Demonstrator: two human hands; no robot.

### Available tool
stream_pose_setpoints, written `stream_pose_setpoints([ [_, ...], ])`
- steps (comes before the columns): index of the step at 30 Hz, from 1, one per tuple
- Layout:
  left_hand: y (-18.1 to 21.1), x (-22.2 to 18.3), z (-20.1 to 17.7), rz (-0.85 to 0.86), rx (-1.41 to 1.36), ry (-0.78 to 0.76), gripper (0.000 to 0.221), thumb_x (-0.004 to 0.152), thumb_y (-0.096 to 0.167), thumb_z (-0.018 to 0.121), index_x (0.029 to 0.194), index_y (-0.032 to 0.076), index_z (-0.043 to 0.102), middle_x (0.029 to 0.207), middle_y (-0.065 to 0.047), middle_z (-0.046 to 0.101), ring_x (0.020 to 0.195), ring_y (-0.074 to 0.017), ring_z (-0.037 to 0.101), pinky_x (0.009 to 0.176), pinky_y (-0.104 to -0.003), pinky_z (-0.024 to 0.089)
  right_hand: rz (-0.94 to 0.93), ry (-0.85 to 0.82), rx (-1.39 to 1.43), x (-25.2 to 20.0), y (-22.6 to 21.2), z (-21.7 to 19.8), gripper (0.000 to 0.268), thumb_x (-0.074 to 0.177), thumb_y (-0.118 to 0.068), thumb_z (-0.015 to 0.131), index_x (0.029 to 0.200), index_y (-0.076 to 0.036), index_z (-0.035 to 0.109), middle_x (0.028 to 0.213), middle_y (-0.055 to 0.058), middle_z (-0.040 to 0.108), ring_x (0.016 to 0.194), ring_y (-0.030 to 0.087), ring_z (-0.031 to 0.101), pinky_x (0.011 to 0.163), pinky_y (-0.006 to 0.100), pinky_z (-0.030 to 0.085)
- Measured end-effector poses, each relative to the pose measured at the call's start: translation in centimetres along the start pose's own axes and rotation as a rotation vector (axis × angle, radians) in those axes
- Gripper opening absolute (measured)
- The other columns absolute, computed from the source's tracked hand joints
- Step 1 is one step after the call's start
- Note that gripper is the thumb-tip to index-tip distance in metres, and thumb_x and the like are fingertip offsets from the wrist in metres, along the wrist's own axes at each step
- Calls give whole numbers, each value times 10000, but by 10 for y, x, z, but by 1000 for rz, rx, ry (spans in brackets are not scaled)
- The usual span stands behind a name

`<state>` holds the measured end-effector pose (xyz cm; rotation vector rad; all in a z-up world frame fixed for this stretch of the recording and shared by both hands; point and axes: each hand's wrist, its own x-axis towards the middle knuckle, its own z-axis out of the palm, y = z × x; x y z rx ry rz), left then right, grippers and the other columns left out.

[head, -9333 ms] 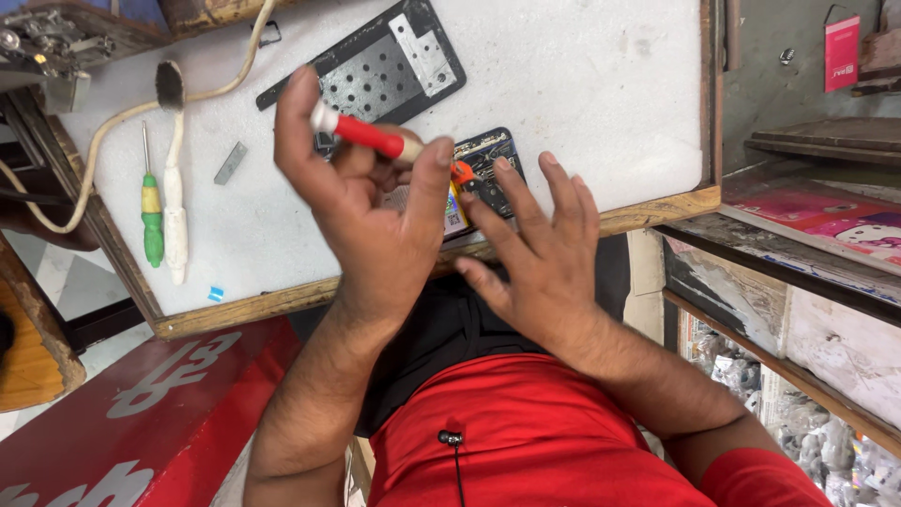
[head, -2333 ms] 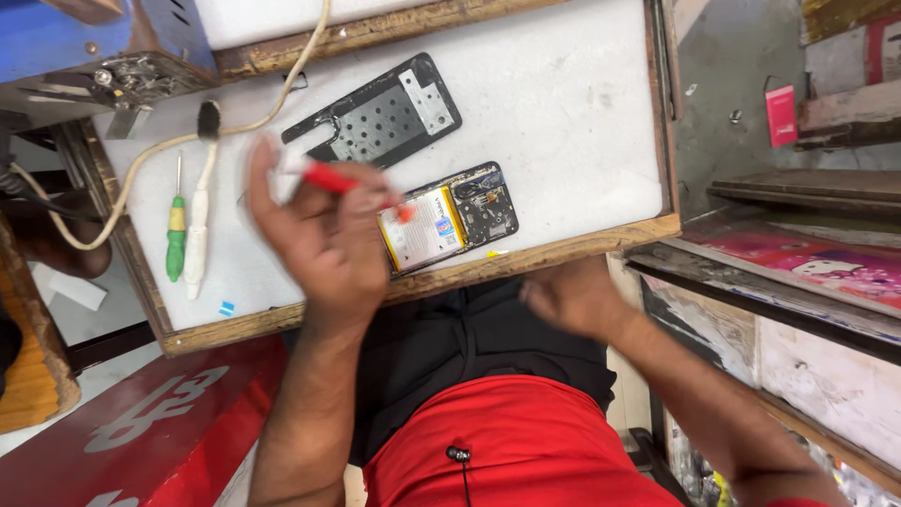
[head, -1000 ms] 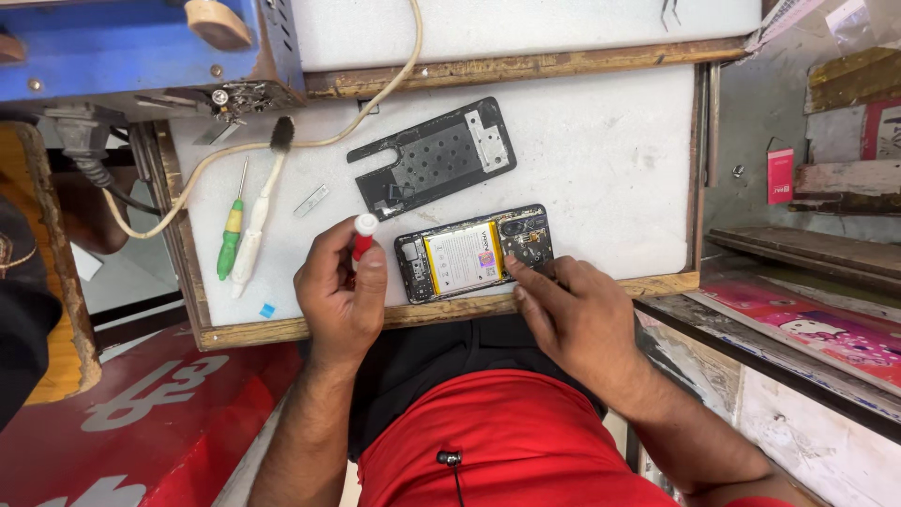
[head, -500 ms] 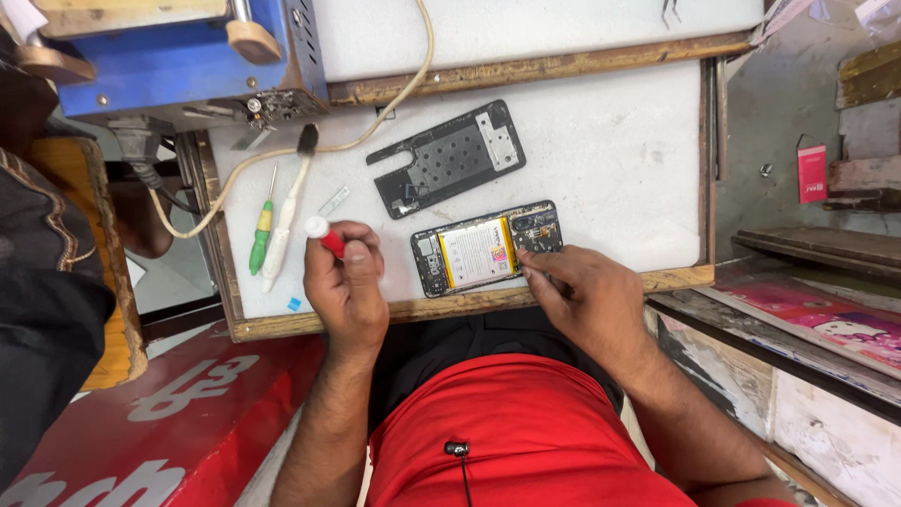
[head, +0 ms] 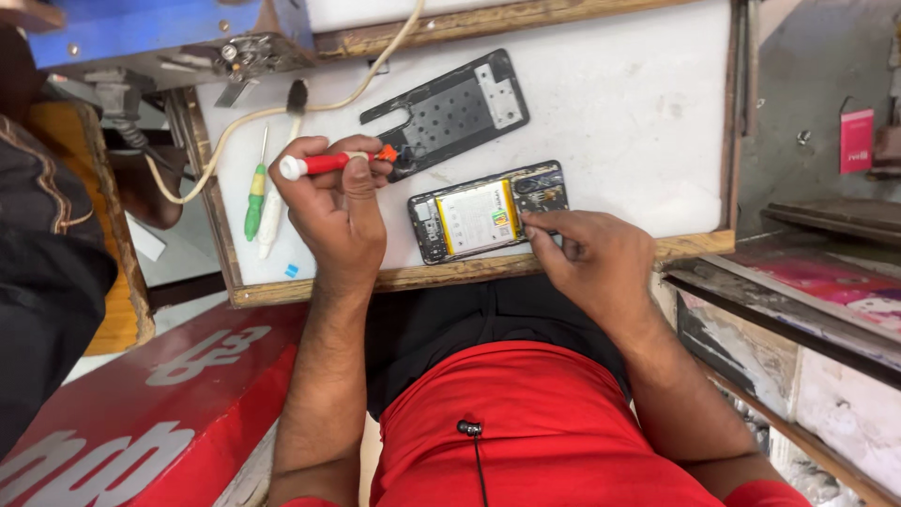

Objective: The person uses a red-handled screwdriver to remove screws from a disassembled smartphone on a workbench. They then use their fingers to peel back a battery connector and lift the battery from the phone chassis.

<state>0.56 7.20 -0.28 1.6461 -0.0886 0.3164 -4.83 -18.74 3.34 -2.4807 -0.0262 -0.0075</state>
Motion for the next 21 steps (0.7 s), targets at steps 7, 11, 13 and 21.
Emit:
stream_pose_setpoints([
  [7,-1,1,3,48,157,-25,408,1170,118,570,1435,42,269,1102,-178,727,904,-167,703,858,-281,601,-111,25,-10,4,-2,-5,168,887,-215,797,1052,-204,823,754,0,727,561,132,606,507,298,467],
  [11,-7,0,3,32,170,-72,392,1200,123,576,1421,51,260,1109,-173,733,913,-154,719,862,-255,607,-77,4,-35,-1,1,-2,148,901,-231,807,1045,-198,827,708,-2,715,529,137,590,483,308,452],
  [13,-10,-3,3,20,172,-72,389,1203,124,576,1427,62,264,1108,-170,735,908,-152,717,854,-248,605,-93,-10,-34,-1,4,-2,149,905,-229,807,1049,-195,825,716,-6,719,533,133,594,477,307,447],
  [21,-9,-8,-2,21,48,-48,369,1230,107,548,1450,75,253,1119,-189,715,857,-153,646,859,-259,578,-121,20,66,-1,10,-3,152,947,-206,782,1095,-185,806,804,2,726,619,121,626,544,287,480],
])
